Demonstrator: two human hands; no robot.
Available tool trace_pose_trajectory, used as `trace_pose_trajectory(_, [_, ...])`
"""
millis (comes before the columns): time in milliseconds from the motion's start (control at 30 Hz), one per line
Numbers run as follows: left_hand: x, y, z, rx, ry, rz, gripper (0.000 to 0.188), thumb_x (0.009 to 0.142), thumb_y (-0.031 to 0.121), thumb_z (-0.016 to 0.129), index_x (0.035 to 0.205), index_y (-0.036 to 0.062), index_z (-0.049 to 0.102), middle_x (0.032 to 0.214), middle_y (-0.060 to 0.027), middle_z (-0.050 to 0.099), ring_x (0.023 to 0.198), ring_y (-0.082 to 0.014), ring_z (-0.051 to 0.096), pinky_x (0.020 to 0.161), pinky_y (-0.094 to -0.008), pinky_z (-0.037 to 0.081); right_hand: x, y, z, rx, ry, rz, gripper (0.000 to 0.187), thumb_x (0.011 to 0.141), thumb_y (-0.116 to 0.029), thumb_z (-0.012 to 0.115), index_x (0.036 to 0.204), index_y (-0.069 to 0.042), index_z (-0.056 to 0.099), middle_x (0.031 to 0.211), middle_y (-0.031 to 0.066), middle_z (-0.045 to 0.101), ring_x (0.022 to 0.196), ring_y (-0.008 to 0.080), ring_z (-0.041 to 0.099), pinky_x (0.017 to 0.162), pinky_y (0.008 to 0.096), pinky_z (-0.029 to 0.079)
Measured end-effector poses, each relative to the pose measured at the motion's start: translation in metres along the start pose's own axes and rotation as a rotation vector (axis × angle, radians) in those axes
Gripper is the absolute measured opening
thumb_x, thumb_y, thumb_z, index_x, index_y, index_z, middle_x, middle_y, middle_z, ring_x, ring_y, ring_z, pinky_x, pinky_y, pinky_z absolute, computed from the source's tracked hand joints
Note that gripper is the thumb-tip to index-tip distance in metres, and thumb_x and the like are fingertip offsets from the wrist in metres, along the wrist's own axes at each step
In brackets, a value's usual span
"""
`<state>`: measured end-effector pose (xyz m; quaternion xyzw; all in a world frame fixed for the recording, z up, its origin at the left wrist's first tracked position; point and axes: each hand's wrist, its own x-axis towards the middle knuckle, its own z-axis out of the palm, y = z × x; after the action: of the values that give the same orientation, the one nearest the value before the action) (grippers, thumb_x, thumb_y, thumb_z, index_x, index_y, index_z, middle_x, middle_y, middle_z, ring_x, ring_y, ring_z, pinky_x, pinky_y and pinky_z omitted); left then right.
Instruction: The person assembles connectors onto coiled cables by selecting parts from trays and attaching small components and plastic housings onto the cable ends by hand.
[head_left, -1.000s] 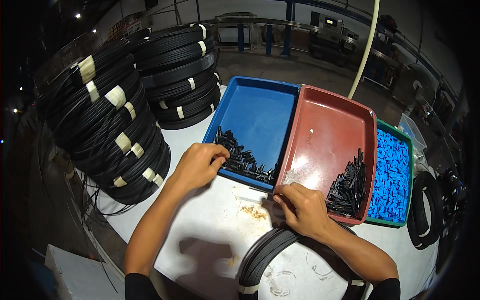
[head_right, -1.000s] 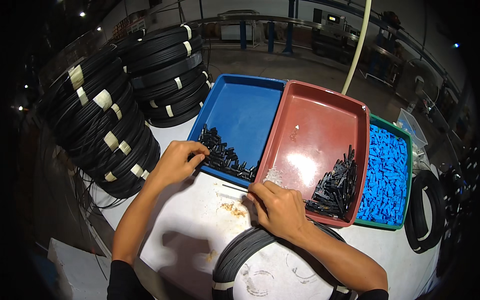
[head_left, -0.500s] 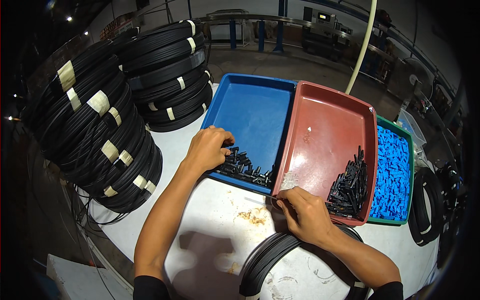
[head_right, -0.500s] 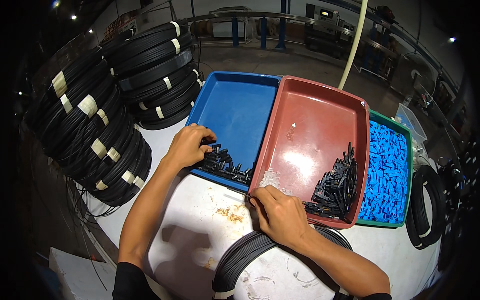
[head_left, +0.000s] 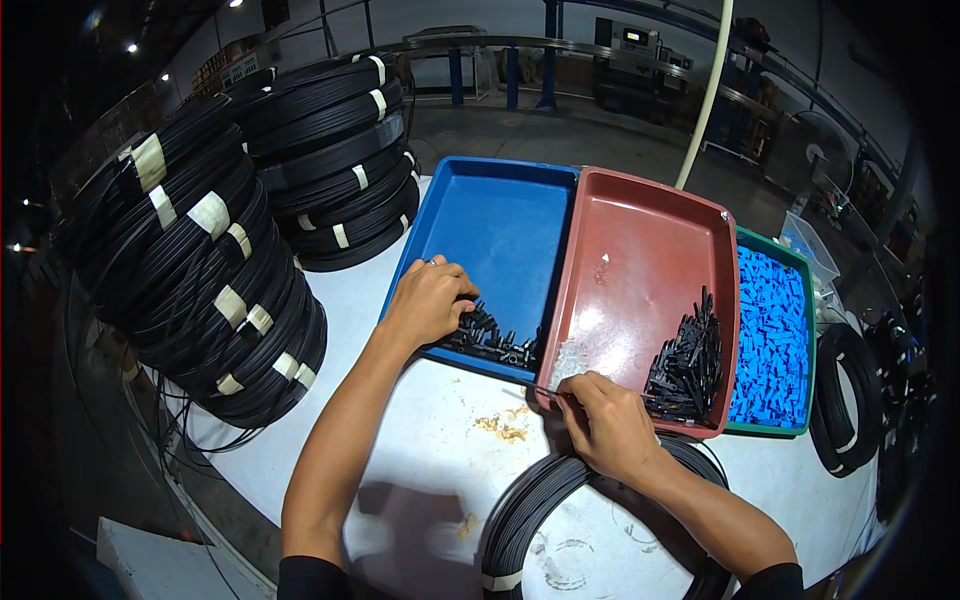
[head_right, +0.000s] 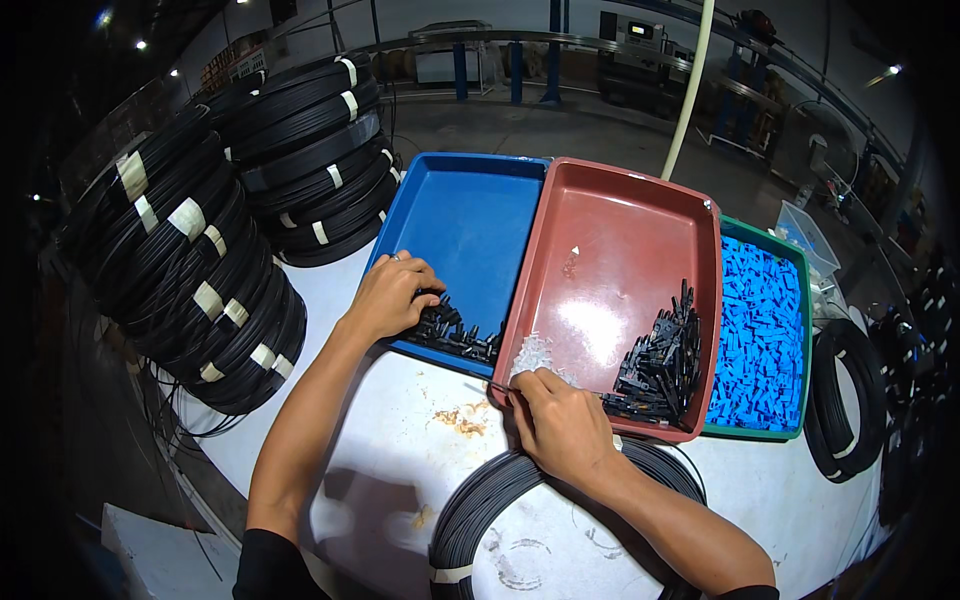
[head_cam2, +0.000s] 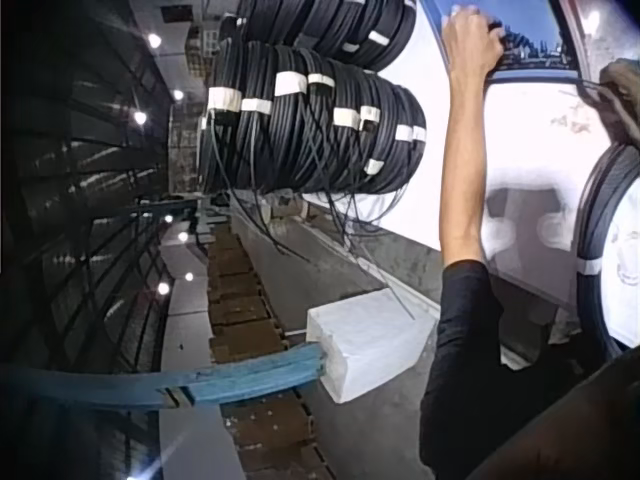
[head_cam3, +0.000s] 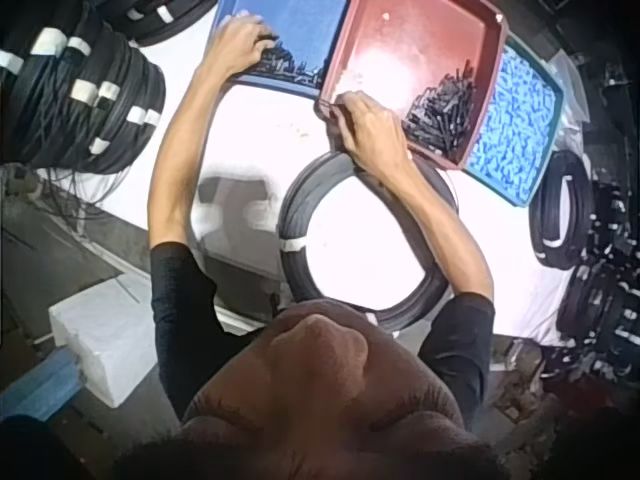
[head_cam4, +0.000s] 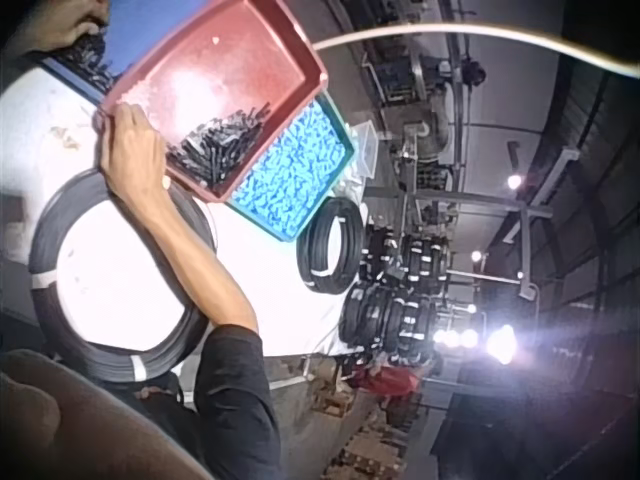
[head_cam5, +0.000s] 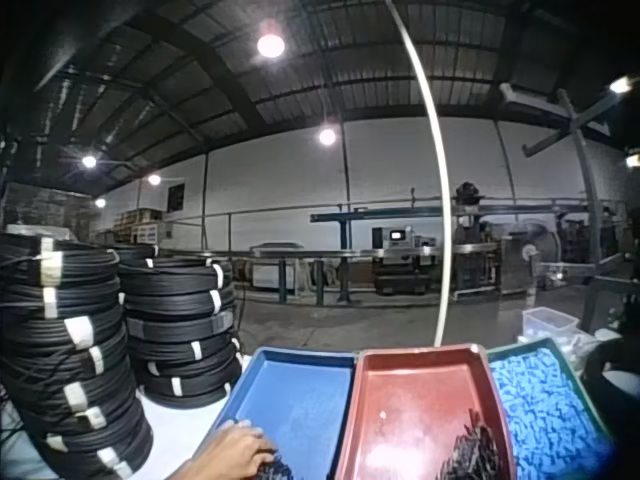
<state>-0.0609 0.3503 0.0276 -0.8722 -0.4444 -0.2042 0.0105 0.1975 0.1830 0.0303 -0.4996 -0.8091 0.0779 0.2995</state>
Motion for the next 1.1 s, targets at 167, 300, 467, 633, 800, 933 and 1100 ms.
trace_pose_trajectory(167, [0.002,0.003,0.004,0.016,0.061,0.054,0.009,0.087,0.014,0.074,0.094,0.0093,0.078,0.093,-0.0035,0.073,0.094,-0.0249,0.061,0.086,-0.0383,0.043,-0.002,0.001,0.001,0.009,-0.01,0.045,0.01,0.092,-0.006,0.066,0.099,0.002,0.066,0.088,0.0209,0.067,0.074,0.0396,0.067,0.068,0.0448,0.054])
trace_pose_trajectory(300, [0.0,-0.006,0.012,-0.032,0.126,0.065,0.01,0.085,0.01,0.075,0.091,0.0076,0.068,0.091,-0.0049,0.07,0.091,-0.0265,0.059,0.081,-0.0387,0.04,-0.004,0.001,0.001,-0.011,0.031,0.045,0.01,0.093,-0.007,0.065,0.099,0.001,0.066,0.089,0.0206,0.067,0.074,0.0392,0.067,0.068,0.0448,0.054])
trace_pose_trajectory(467, [0.002,-0.009,0.014,-0.024,0.141,0.057,0.009,0.091,0.011,0.069,0.099,0.0098,0.073,0.094,-0.0057,0.069,0.097,-0.0272,0.059,0.086,-0.0409,0.039,-0.018,0.012,-0.009,0.023,0.133,-0.032,0.014,0.096,-0.017,0.063,0.101,-0.004,0.064,0.088,0.0172,0.066,0.076,0.0391,0.067,0.067,0.0482,0.054])
trace_pose_trajectory(633, [-0.004,-0.013,0.023,-0.077,0.218,-0.023,0.005,0.087,0.011,0.073,0.091,0.0077,0.072,0.091,-0.0069,0.068,0.094,-0.0287,0.06,0.084,-0.0426,0.041,-0.033,0.022,-0.027,0.105,0.113,-0.059,0.015,0.096,-0.016,0.063,0.101,-0.001,0.064,0.091,0.0174,0.068,0.078,0.0406,0.067,0.07,0.0484,0.053])
trace_pose_trajectory(800, [-0.006,-0.019,0.03,-0.067,0.317,-0.02,0.007,0.083,0.002,0.075,0.086,0.0035,0.07,0.086,-0.0106,0.069,0.086,-0.0316,0.06,0.08,-0.0427,0.045,-0.052,0.029,-0.06,0.245,0.071,0.006,0.016,0.095,-0.012,0.064,0.1,0.003,0.068,0.089,0.0213,0.071,0.081,0.039,0.07,0.073,0.0449,0.054])
trace_pose_trajectory(933, [-0.003,-0.02,0.028,-0.091,0.291,-0.06,0.006,0.082,0.001,0.075,0.083,0.0028,0.069,0.086,-0.012,0.07,0.086,-0.033,0.062,0.079,-0.0437,0.047,-0.056,0.017,-0.073,0.344,0.019,0.077,0.016,0.094,-0.01,0.065,0.1,0.004,0.069,0.086,0.0238,0.071,0.079,0.0362,0.071,0.072,0.0424,0.054])
trace_pose_trajectory(1100, [-0.003,-0.019,0.019,-0.145,0.229,-0.048,0.006,0.082,0.001,0.074,0.084,0.0014,0.069,0.084,-0.0124,0.069,0.087,-0.0334,0.063,0.079,-0.0442,0.048,-0.032,0.007,-0.048,0.318,-0.034,-0.036,0.015,0.095,-0.011,0.065,0.099,0.003,0.069,0.086,0.0241,0.07,0.081,0.0398,0.07,0.073,0.0461,0.053])
